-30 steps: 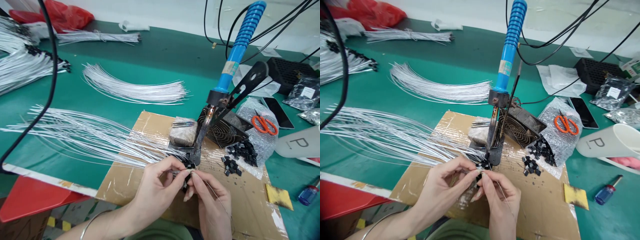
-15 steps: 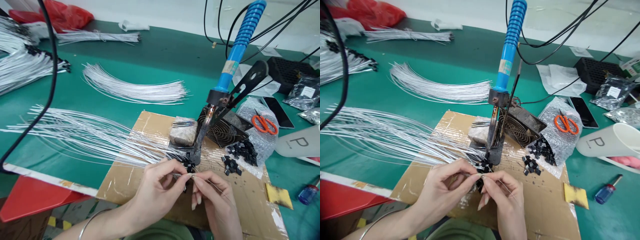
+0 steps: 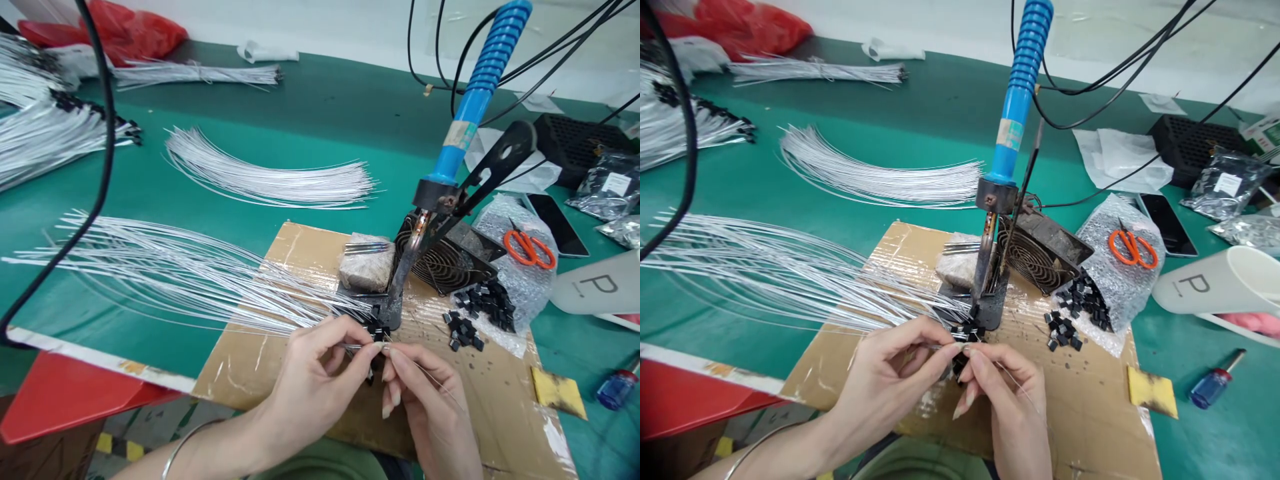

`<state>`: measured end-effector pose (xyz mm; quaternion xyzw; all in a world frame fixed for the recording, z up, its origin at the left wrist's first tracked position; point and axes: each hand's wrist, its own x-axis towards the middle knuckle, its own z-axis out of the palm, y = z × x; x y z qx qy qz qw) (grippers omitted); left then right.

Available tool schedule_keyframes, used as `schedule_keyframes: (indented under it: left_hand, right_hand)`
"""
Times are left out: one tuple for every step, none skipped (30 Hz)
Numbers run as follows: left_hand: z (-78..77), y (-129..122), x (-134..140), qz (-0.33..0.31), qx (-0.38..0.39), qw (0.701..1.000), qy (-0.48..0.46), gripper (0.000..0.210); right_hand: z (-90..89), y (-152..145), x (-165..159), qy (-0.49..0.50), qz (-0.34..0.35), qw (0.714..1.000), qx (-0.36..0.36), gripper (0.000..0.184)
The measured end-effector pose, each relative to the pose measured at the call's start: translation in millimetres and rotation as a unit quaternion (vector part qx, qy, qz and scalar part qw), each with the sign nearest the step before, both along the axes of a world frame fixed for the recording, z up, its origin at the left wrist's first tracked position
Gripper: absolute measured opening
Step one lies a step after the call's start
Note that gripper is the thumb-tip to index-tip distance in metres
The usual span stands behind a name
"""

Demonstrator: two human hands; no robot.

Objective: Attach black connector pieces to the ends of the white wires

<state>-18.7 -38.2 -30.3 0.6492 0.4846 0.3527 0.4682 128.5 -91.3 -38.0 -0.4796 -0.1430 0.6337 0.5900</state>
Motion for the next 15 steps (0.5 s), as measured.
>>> schedule_keyframes:
  left_hand:
    - [-0.9,-1,0,0.002,0.003,1.000,0.001,0.017]
    - [-1.9,-2,1,0.005,0.009,1.000,0.001,0.017]
    - [-2.9,-2,1,0.009,0.014,1.000,0.001,0.017]
    - [-3.8,-3,1,0.014,0.018,1.000,0.000,0.017]
    - [-4.9,-4,2,0.019,0.021,1.000,-0.002,0.017]
    - [-6.0,-5,2,0.025,0.021,0.999,-0.006,0.017]
    - [-7.2,-6,3,0.029,0.016,0.999,-0.011,0.017]
    - [-8.4,-7,4,0.033,0.009,0.999,-0.017,0.018]
    - [-9.6,-8,5,0.036,-0.001,0.999,-0.024,0.018]
    - [-10.8,-9,5,0.038,-0.012,0.999,-0.030,0.019]
    - [-11.7,-10,6,0.039,-0.023,0.998,-0.036,0.019]
    - [-12.4,-10,7,0.040,-0.033,0.998,-0.042,0.020]
    - [-12.7,-10,7,0.040,-0.044,0.997,-0.047,0.021]
    - [-12.7,-10,7,0.037,-0.054,0.996,-0.052,0.022]
    - [-12.2,-9,7,0.036,-0.063,0.996,-0.055,0.022]
  right_hand:
    - [-0.4,0,0,0.002,-0.001,1.000,-0.005,0.022]
    - [-1.8,-1,0,0.004,0.002,1.000,-0.001,0.022]
    - [-4.1,-2,1,0.007,0.009,1.000,0.010,0.021]
    - [-6.9,-2,1,0.010,0.014,1.000,0.022,0.020]
    - [-9.7,-3,0,0.013,0.014,0.999,0.031,0.018]
    - [-12.0,-3,-1,0.018,0.010,0.999,0.038,0.018]
    - [-13.2,-3,-4,0.021,-0.002,0.999,0.039,0.018]
    - [-13.1,-3,-7,0.025,-0.021,0.999,0.032,0.019]
    - [-11.6,-3,-11,0.029,-0.042,0.998,0.021,0.021]
    - [-8.9,-3,-16,0.032,-0.063,0.997,0.007,0.024]
    - [-5.4,-2,-21,0.033,-0.085,0.996,-0.010,0.026]
    - [-1.8,-1,-25,0.034,-0.104,0.994,-0.024,0.029]
    - [1.4,0,-29,0.033,-0.116,0.992,-0.034,0.031]
    - [3.7,0,-31,0.030,-0.121,0.991,-0.039,0.032]
    - [4.7,0,-32,0.024,-0.120,0.992,-0.040,0.033]
